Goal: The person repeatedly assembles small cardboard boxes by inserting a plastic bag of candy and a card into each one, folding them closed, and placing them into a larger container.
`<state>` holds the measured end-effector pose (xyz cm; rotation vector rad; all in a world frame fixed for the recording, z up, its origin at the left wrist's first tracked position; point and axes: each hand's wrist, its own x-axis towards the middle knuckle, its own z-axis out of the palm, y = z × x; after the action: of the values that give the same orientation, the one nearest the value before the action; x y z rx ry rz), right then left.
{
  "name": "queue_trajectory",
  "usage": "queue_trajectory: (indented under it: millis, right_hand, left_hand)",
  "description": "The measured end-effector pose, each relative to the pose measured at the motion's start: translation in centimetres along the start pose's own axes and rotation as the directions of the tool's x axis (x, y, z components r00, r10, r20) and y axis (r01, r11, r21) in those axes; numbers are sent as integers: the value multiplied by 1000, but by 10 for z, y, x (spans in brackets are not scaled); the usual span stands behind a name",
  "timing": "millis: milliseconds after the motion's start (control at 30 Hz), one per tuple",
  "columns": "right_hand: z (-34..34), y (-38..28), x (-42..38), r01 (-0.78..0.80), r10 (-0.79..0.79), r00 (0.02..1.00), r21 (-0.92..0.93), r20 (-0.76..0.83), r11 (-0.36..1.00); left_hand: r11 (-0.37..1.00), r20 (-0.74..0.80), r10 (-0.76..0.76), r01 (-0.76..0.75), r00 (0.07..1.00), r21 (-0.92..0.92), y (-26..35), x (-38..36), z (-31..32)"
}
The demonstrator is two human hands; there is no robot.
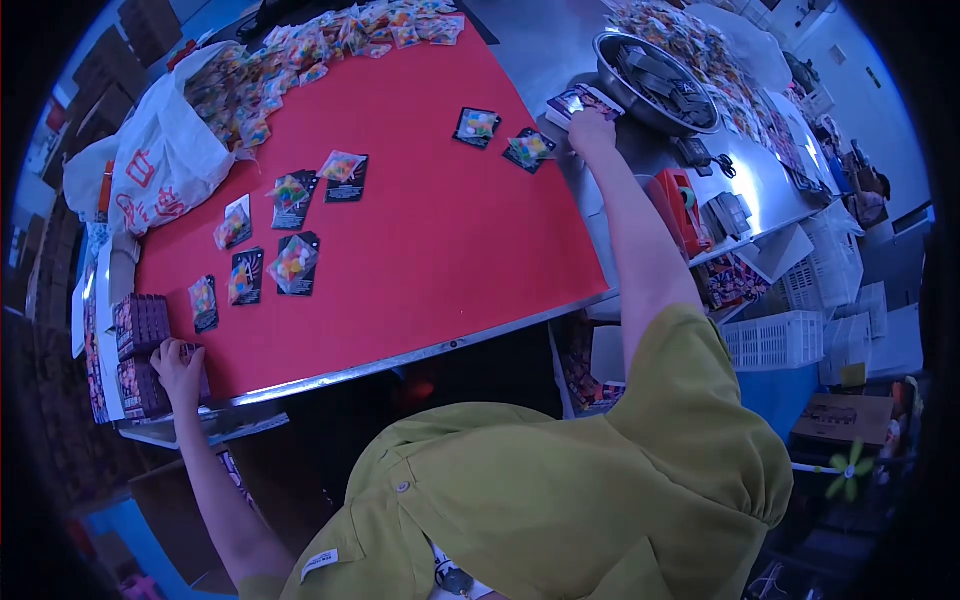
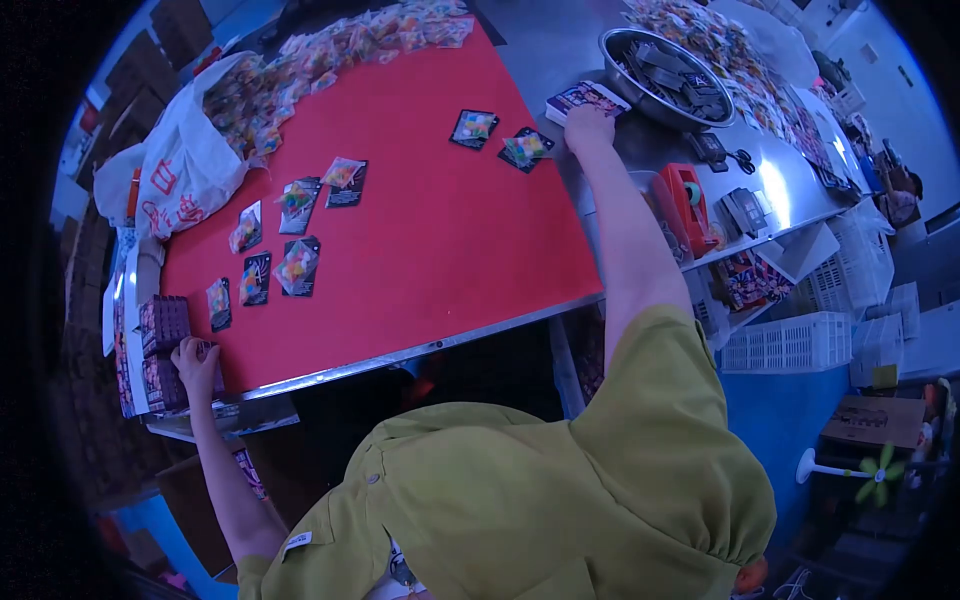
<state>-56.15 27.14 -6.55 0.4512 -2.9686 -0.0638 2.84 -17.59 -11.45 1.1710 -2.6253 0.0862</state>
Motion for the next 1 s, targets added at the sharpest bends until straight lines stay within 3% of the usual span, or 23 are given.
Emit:
queue_trajectory:
  millis: [67, 133, 167, 233, 300, 400, 467, 533, 567, 633, 667, 700, 733, 767, 800, 833, 867, 900, 1000]
  right_hand:
    - [-4, 1, 3, 187, -189, 982, -71, -21, 980]
    - [1, 3, 5, 213, -218, 971, -57, -101, 975]
    - [4, 5, 6, 239, -243, 953, -43, -180, 970]
    - [10, 6, 8, 223, -227, 954, -43, -193, 974]
    - [13, 9, 12, 210, -214, 955, -40, -206, 977]
    - [8, 19, 20, 215, -208, 973, 60, -104, 975]
    - [2, 27, 21, 319, -319, 947, 147, -23, 936]
    - [-3, 26, 20, 340, -336, 940, 117, -53, 933]
    - [-4, 24, 19, 357, -350, 933, 87, -79, 930]
    - [-5, 19, 13, 331, -320, 934, 48, -162, 942]
    - [-5, 18, 9, 296, -286, 927, 8, -243, 955]
    - [-11, 15, 1, 306, -296, 925, 8, -238, 952]
    - [-23, 9, -11, 407, -433, 795, -155, -425, 900]
    - [-37, 1, -26, 464, -565, 602, -329, -564, 823]
    - [-52, -16, -49, 546, -607, 483, -325, -631, 772]
    - [-65, -40, -80, 628, -628, 354, -322, -693, 708]
    - [-73, -64, -110, 753, -656, 225, -299, -721, 587]
    - [-76, -85, -143, 857, -654, 89, -277, -751, 435]
    - [-75, -129, -240, 999, -671, -18, 7, -741, -34]
  left_hand:
    - [1000, -43, 0, 1, 999, 14, 7, -5, -3]
    - [997, -318, 42, -22, 947, 67, 12, -6, 2]
    - [998, -319, 42, -22, 947, 65, 9, -4, 3]
    - [994, -112, 59, -69, 992, -86, 2, 0, -1]
    - [993, -88, 36, -46, 995, -112, 4, 1, 0]
    - [993, -50, 43, -48, 998, -106, 4, 2, -3]
    - [994, -34, 70, -73, 997, -77, 6, 1, -3]
    - [991, -189, 127, -133, 974, -19, 13, -1, -6]
    - [992, -190, 121, -126, 974, -15, 16, -3, -9]
    - [945, -365, 270, -172, 891, 279, 34, -6, -21]
    - [945, -362, 266, -168, 893, 281, 44, -5, -24]
    - [984, -399, 174, -169, 900, 49, 55, -5, -28]
    - [970, -414, 70, -158, 908, -184, 71, -6, -33]
    - [755, -242, -141, -54, 960, -653, 109, -11, -48]
    - [337, 7, -258, 97, 966, -937, 149, -13, -60]
    - [-140, 104, 51, 110, 993, -984, 163, -12, -52]
    - [-474, 167, 297, 297, 940, -829, 197, -15, -55]
    - [-631, 177, 441, 444, 880, -636, 231, -22, -60]
    - [-746, 148, 583, 598, 799, -292, 285, -45, -46]
